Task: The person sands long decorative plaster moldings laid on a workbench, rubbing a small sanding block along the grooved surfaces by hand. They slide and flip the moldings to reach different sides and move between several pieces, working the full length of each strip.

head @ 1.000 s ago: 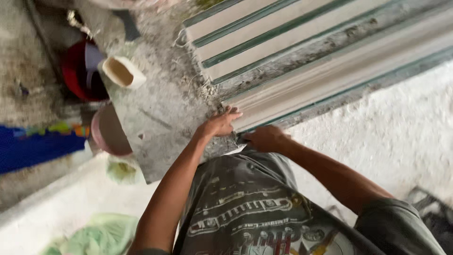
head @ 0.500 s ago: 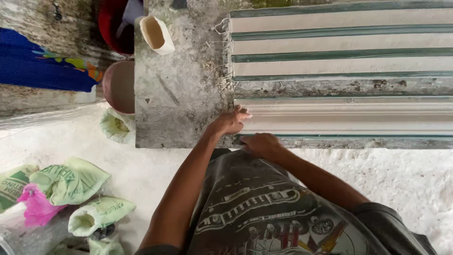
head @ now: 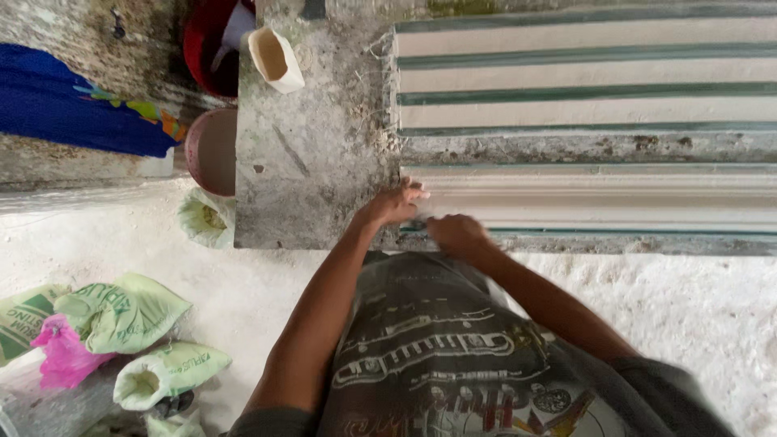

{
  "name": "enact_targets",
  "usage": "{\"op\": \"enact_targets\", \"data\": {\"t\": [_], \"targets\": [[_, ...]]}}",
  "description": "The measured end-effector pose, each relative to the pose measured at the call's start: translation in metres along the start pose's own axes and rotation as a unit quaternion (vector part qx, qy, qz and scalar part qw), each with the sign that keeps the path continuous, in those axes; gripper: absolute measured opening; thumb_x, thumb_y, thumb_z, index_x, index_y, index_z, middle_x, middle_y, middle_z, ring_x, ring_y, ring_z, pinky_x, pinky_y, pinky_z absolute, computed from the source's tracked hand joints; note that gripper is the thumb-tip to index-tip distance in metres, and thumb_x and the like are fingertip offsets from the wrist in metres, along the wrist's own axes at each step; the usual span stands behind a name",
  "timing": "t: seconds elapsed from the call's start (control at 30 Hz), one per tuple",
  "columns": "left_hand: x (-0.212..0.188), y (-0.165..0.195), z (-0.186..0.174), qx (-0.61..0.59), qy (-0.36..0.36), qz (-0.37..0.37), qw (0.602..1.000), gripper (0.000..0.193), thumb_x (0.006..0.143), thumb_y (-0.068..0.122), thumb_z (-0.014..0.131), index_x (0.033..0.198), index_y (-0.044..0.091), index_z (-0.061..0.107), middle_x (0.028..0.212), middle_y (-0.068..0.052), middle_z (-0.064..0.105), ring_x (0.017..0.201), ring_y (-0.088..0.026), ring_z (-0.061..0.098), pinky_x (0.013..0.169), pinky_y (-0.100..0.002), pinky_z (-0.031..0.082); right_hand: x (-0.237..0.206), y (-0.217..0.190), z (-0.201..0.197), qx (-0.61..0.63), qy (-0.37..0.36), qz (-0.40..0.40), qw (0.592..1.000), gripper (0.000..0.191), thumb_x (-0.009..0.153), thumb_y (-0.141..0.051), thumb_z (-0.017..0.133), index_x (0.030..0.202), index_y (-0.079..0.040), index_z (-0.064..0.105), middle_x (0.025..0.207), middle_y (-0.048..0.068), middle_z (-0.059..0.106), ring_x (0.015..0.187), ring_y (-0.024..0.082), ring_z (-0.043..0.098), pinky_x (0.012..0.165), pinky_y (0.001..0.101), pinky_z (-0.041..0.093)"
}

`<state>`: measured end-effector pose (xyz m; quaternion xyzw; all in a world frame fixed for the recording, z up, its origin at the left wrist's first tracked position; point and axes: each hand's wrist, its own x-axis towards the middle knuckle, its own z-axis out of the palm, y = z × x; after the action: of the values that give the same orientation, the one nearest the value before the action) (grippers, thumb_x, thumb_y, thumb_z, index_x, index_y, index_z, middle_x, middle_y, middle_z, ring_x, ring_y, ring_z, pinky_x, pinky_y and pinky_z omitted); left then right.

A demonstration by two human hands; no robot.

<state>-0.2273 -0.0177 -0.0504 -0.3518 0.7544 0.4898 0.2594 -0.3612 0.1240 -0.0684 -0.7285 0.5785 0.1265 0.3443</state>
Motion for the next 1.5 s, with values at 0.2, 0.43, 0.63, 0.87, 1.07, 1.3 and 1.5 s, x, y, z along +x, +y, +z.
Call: {"op": "enact_targets", "data": {"t": [0.2, 0.43, 0.63, 0.87, 1.07, 1.3, 1.5], "targets": [[-0.002, -0.001, 0.002, 0.084, 0.086, 0.066, 0.991, 0.052, 0.091, 0.021, 0.063, 0.143, 0.030, 0.060, 0.163, 0.001, 0.039, 0.151, -0.025, 0.038, 0.123, -0.043, 0.031, 0.000, 0.000, -0.011, -0.005, 0.006, -0.004, 1.000, 0.019, 0.098, -0.018, 0.059, 0.108, -0.003, 0.065, 0.085, 0.018, 0.074, 0.076, 0.031, 0.074, 0.065, 0.0479, 0.061], [-0.007, 0.009, -0.001, 0.041, 0.099, 0.035, 0.994, 0.046, 0.093, 0.021, 0.061, 0.138, 0.031, 0.064, 0.159, 0.001, 0.044, 0.144, -0.026, 0.044, 0.120, -0.043, 0.032, 0.007, -0.014, -0.018, 0.009, -0.042, 0.030, 0.999, 0.021, 0.103, -0.016, 0.051, 0.112, -0.003, 0.066, 0.090, 0.018, 0.076, 0.077, 0.030, 0.076, 0.065, 0.0451, 0.062], [-0.009, 0.006, 0.007, 0.101, 0.182, 0.126, 0.970, 0.036, 0.093, 0.022, 0.064, 0.128, 0.027, 0.072, 0.144, -0.005, 0.059, 0.136, -0.029, 0.053, 0.116, -0.050, 0.037, 0.001, -0.008, -0.021, 0.032, -0.010, 0.042, 0.999, 0.020, 0.100, -0.015, 0.055, 0.110, -0.003, 0.067, 0.091, 0.019, 0.075, 0.079, 0.031, 0.074, 0.068, 0.0471, 0.060], [-0.017, -0.009, 0.017, 0.142, 0.178, 0.123, 0.966, 0.045, 0.097, 0.024, 0.060, 0.142, 0.018, 0.061, 0.159, -0.007, 0.050, 0.143, -0.030, 0.048, 0.120, -0.058, 0.039, -0.004, -0.033, -0.022, 0.035, -0.026, 0.055, 0.998, 0.023, 0.099, -0.014, 0.056, 0.116, -0.004, 0.067, 0.090, 0.015, 0.076, 0.072, 0.025, 0.071, 0.061, 0.0414, 0.059], [-0.038, -0.023, 0.054, 0.280, 0.213, 0.148, 0.924, 0.076, 0.092, 0.039, 0.072, 0.157, 0.020, 0.036, 0.166, -0.008, 0.028, 0.154, -0.034, 0.022, 0.122, -0.066, 0.018, -0.111, 0.052, 0.014, -0.026, -0.113, 0.177, 0.977, 0.034, 0.108, -0.022, 0.044, 0.136, -0.006, 0.053, 0.085, 0.012, 0.075, 0.061, 0.014, 0.063, 0.045, 0.0311, 0.052], [-0.045, -0.048, 0.064, 0.331, 0.201, 0.152, 0.909, 0.072, 0.099, 0.033, 0.066, 0.160, 0.028, 0.030, 0.169, -0.011, 0.023, 0.156, -0.037, 0.015, 0.124, -0.062, 0.014, -0.175, 0.050, 0.114, 0.140, -0.126, 0.349, 0.918, 0.029, 0.104, -0.027, 0.050, 0.105, -0.013, 0.075, 0.098, 0.009, 0.078, 0.085, 0.021, 0.075, 0.072, 0.0407, 0.059], [-0.059, -0.060, 0.047, 0.421, 0.150, 0.222, 0.867, 0.071, 0.097, 0.026, 0.063, 0.160, 0.022, 0.032, 0.165, -0.013, 0.028, 0.154, -0.035, 0.019, 0.123, -0.062, 0.014, -0.157, -0.035, 0.165, 0.395, 0.235, 0.440, 0.771, 0.052, 0.094, -0.029, 0.064, 0.141, -0.012, 0.053, 0.096, 0.024, 0.072, 0.088, 0.042, 0.070, 0.073, 0.0550, 0.056]]}}
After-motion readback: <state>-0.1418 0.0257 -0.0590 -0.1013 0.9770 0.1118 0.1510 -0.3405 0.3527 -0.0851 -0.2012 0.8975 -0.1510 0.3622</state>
